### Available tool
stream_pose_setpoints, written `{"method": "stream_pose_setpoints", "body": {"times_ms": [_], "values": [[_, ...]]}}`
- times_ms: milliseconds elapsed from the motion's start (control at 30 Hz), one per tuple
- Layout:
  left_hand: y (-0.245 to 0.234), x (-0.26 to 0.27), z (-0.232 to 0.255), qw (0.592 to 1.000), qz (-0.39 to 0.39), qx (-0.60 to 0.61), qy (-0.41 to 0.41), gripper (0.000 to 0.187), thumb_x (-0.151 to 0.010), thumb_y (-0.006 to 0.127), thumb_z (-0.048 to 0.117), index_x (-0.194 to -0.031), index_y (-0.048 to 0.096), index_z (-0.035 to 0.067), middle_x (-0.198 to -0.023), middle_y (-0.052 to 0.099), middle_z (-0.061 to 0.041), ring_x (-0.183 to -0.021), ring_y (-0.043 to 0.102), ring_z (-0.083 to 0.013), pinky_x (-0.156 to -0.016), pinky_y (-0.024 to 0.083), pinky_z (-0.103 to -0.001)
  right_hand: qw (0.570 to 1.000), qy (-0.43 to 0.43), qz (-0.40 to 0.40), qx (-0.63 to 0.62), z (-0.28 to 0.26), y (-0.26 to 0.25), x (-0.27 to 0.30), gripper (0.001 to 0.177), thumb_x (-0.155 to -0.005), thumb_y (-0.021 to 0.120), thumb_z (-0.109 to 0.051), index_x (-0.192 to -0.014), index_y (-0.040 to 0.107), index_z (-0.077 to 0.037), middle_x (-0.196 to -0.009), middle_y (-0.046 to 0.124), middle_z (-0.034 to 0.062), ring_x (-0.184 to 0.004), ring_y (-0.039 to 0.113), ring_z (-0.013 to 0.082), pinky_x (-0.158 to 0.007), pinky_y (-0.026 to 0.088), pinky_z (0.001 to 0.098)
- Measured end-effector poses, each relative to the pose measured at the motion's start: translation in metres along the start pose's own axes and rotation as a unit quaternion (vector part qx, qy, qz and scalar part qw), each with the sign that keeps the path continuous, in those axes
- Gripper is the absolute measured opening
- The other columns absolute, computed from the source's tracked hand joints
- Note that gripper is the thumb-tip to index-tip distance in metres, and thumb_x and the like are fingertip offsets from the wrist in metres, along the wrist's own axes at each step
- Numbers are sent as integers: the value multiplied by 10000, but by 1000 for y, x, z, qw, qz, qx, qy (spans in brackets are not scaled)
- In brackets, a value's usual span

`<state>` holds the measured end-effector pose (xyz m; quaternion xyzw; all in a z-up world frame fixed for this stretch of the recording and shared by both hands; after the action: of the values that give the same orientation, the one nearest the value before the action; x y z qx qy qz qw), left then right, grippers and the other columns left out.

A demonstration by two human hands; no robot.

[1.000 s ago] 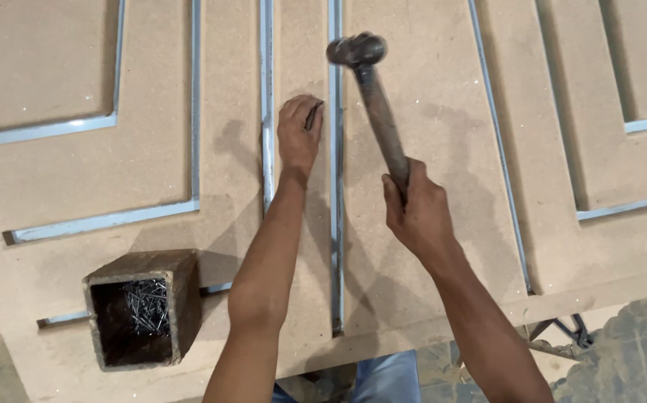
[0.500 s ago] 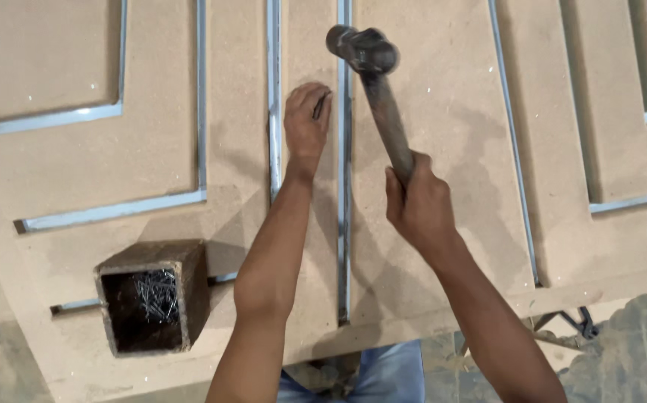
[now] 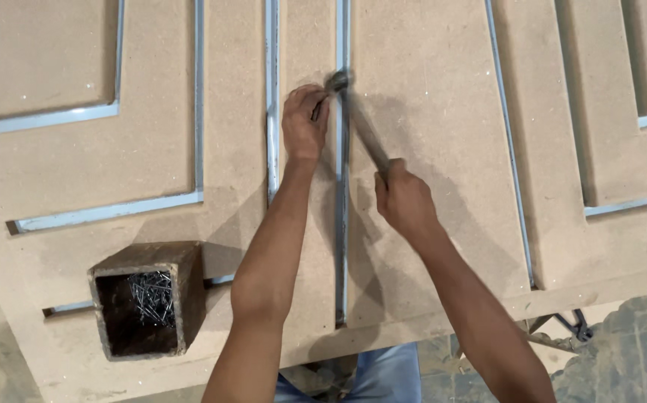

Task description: The person hammers several nails into vertical blue plastic strips attached to a large wooden panel using a hammer, retrieving nails one by one from a wooden box by hand.

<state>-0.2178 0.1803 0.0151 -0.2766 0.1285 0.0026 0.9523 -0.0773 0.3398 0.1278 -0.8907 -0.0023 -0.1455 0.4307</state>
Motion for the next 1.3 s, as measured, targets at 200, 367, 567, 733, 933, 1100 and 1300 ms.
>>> {"method": "stream_pose_setpoints", "body": {"times_ms": [200, 367, 567, 733, 933, 1100, 1300], "values": [[13, -1, -18, 998, 5, 36, -43, 154, -794, 738, -44, -931, 764, 21, -1067, 718, -115, -1053, 675, -305, -945, 562, -368, 997, -39, 62, -13, -2, -27, -7, 185, -1046, 607, -102, -1034, 522, 62, -606, 608, 118, -451, 588, 190, -367, 466, 335], [0, 34, -15, 990, -87, -70, 90, 415, -924, 636, 32, -1334, 593, -16, -1424, 556, -183, -1377, 475, -367, -1204, 366, -443, 962, -167, 187, -104, -14, -53, 44, 200, -1063, 622, -57, -1161, 500, 67, -681, 583, 127, -531, 580, 181, -487, 442, 331], [-45, 151, 6, 939, -209, -243, 123, 613, -1015, 475, 230, -1579, 369, 13, -1668, 314, -158, -1570, 239, -310, -1297, 189, -469, 987, -53, 107, -109, 8, 1, 76, 223, -1043, 651, -92, -1119, 495, 48, -692, 635, 122, -562, 651, 195, -492, 483, 328], [-63, 185, 21, 936, -234, -241, 102, 637, -1006, 491, 262, -1585, 352, 35, -1665, 300, -148, -1564, 231, -312, -1284, 165, -470, 996, -30, 74, -47, 1, -11, 77, 223, -1041, 655, -120, -1138, 535, 40, -668, 634, 166, -533, 633, 268, -491, 480, 361], [-64, 183, 24, 932, -240, -250, 103, 651, -1008, 469, 305, -1592, 330, 54, -1677, 276, -131, -1571, 206, -301, -1286, 141, -467, 963, -138, 206, -104, -17, -34, 67, 217, -1082, 597, -102, -1118, 482, 79, -640, 590, 200, -510, 615, 273, -485, 441, 406], [-62, 192, 18, 931, -249, -251, 93, 650, -1017, 457, 307, -1603, 322, 62, -1689, 256, -129, -1582, 185, -294, -1298, 128, -463, 996, -33, 82, 27, -9, -8, 38, 260, -1052, 637, -146, -1046, 486, 65, -645, 614, 199, -536, 613, 328, -468, 462, 398], [-60, 176, 18, 926, -253, -262, 101, 648, -1009, 452, 299, -1590, 325, 42, -1681, 256, -147, -1567, 187, -311, -1276, 126, -475, 967, -105, 209, -100, -20, -51, 49, 230, -1097, 565, -113, -1090, 448, 85, -671, 622, 162, -541, 665, 259, -467, 478, 361]]}}
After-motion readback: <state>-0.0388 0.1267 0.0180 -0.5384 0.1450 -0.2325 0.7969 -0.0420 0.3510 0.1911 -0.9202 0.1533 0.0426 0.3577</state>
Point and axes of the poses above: each hand's wrist, its own x-axis away from the middle knuckle, its own y-axis out of the palm, z = x × y, the point moved 4 cm from there along -x, towards the middle knuckle
